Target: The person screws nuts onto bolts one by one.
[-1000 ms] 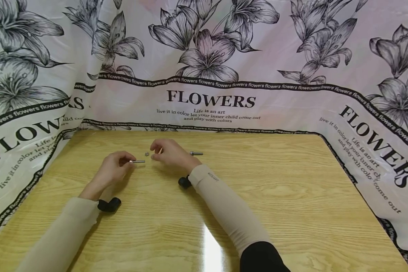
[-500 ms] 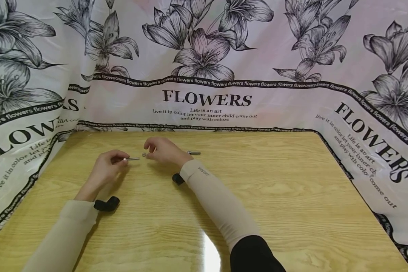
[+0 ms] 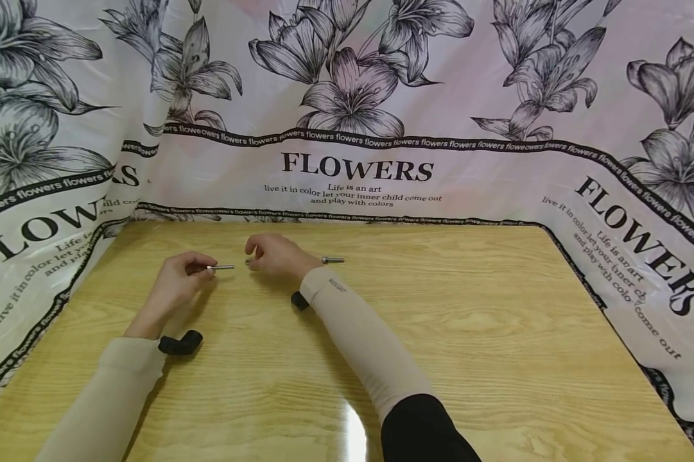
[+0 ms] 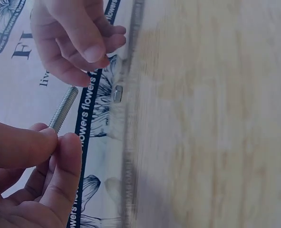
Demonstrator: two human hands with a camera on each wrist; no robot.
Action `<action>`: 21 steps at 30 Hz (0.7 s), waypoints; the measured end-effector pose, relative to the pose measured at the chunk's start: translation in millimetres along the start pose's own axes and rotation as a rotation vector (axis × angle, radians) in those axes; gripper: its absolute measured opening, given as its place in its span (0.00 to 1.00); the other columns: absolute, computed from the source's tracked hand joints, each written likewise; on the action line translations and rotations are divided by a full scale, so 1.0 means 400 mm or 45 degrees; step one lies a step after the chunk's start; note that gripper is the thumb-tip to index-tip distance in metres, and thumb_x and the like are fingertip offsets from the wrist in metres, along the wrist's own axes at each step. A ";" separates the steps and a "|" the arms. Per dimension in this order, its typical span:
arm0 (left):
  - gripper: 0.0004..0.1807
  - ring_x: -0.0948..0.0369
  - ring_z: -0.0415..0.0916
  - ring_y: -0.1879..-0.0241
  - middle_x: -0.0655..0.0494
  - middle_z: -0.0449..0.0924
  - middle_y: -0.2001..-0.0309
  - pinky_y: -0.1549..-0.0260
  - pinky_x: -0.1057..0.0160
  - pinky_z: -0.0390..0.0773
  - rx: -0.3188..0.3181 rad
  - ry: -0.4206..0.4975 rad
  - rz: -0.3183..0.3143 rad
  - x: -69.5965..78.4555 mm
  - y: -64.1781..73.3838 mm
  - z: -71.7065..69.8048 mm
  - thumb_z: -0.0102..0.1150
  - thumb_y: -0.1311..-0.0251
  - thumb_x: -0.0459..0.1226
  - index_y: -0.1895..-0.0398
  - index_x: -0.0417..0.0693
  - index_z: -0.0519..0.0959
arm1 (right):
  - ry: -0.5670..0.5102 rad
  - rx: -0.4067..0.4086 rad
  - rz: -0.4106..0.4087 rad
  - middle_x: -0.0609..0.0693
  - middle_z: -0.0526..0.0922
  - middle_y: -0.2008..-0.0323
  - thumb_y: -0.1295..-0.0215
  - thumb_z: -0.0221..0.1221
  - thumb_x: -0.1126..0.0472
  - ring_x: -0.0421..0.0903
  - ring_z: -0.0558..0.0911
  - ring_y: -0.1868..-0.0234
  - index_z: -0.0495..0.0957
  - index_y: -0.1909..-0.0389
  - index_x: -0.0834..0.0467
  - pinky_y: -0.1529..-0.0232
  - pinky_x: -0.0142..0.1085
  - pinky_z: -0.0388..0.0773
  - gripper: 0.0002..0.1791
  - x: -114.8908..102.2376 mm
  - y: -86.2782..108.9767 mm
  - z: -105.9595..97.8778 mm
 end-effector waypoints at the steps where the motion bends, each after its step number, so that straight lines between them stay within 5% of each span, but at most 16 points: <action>1: 0.11 0.52 0.77 0.61 0.42 0.78 0.59 0.64 0.63 0.76 0.000 -0.003 -0.002 0.000 0.000 0.000 0.52 0.35 0.30 0.52 0.35 0.78 | 0.011 -0.005 0.000 0.46 0.78 0.60 0.36 0.61 0.58 0.41 0.77 0.59 0.75 0.47 0.55 0.55 0.35 0.74 0.17 -0.001 -0.003 -0.001; 21: 0.11 0.52 0.75 0.58 0.43 0.78 0.56 0.62 0.62 0.75 0.010 -0.001 -0.044 -0.002 -0.007 -0.009 0.53 0.35 0.30 0.51 0.36 0.79 | 0.201 -0.141 -0.022 0.47 0.78 0.51 0.34 0.56 0.61 0.41 0.76 0.52 0.74 0.42 0.53 0.51 0.36 0.73 0.19 -0.015 -0.038 0.021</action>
Point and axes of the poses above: each hand's wrist, its own y-axis away from the middle knuckle, its own z-axis out of the palm, x = y × z, the point moved 4 cm from there along -y, towards the middle knuckle
